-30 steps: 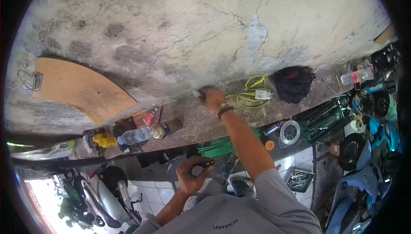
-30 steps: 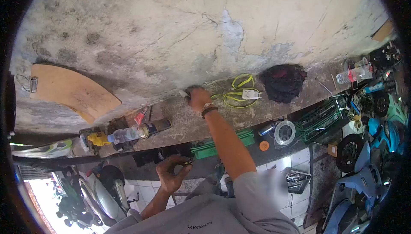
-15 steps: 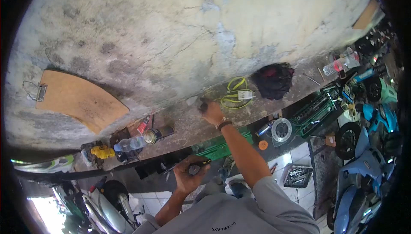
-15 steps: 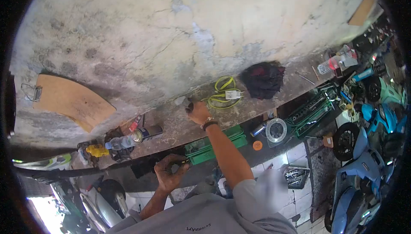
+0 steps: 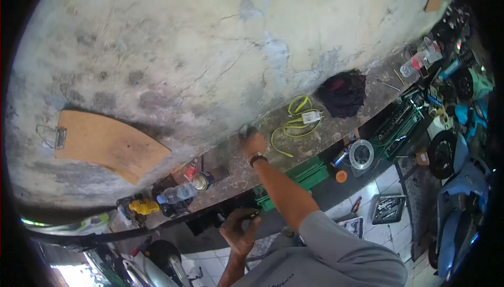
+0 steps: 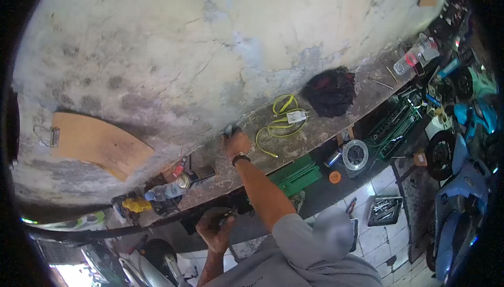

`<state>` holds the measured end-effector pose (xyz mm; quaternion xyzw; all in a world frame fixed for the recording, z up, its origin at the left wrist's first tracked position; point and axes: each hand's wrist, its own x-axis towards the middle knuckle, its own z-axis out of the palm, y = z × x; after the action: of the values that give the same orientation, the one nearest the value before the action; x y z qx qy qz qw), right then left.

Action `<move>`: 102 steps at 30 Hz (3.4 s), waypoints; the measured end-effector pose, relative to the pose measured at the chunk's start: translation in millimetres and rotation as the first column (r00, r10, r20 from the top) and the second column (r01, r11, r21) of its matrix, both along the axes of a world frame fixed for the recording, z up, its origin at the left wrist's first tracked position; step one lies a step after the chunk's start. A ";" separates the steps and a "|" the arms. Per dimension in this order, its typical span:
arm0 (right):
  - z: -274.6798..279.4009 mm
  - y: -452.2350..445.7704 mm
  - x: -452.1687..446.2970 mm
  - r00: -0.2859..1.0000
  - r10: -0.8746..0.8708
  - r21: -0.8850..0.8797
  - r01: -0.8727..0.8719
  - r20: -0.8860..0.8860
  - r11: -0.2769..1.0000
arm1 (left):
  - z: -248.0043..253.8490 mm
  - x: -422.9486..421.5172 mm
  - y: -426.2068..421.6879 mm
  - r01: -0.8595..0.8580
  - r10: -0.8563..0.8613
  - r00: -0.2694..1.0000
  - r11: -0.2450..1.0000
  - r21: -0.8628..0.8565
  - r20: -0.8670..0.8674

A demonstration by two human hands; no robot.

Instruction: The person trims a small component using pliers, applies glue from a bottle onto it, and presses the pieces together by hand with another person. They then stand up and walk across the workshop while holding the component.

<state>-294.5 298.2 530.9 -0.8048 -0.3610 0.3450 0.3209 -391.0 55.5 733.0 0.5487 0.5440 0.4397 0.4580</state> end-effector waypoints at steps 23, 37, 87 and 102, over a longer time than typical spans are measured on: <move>6.1 4.5 41.2 0.767 0.591 0.166 -0.635 0.248 0.754 | -14.1 -28.9 16.7 0.015 -0.016 0.994 1.000 -0.013 -0.104; -15.0 -351.3 134.2 0.927 0.360 0.053 -0.367 0.107 0.929 | 47.4 69.7 9.2 0.505 -0.495 0.844 0.863 -0.004 -0.207; -206.2 -1386.9 34.6 -0.891 0.114 -0.596 0.194 -0.440 -0.779 | 50.9 687.0 -1164.9 0.803 -0.822 -0.566 -0.567 0.186 -0.061; -187.2 -1664.2 192.0 -0.699 -0.700 -0.545 0.648 -0.146 -0.532 | 74.4 825.0 -1426.1 0.784 -0.826 -0.562 -0.550 0.289 -0.048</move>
<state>-102.6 -1366.0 343.7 -0.5395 0.6736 0.1037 0.4945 434.0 -1370.6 807.4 0.7175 -0.3238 -0.0857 0.6107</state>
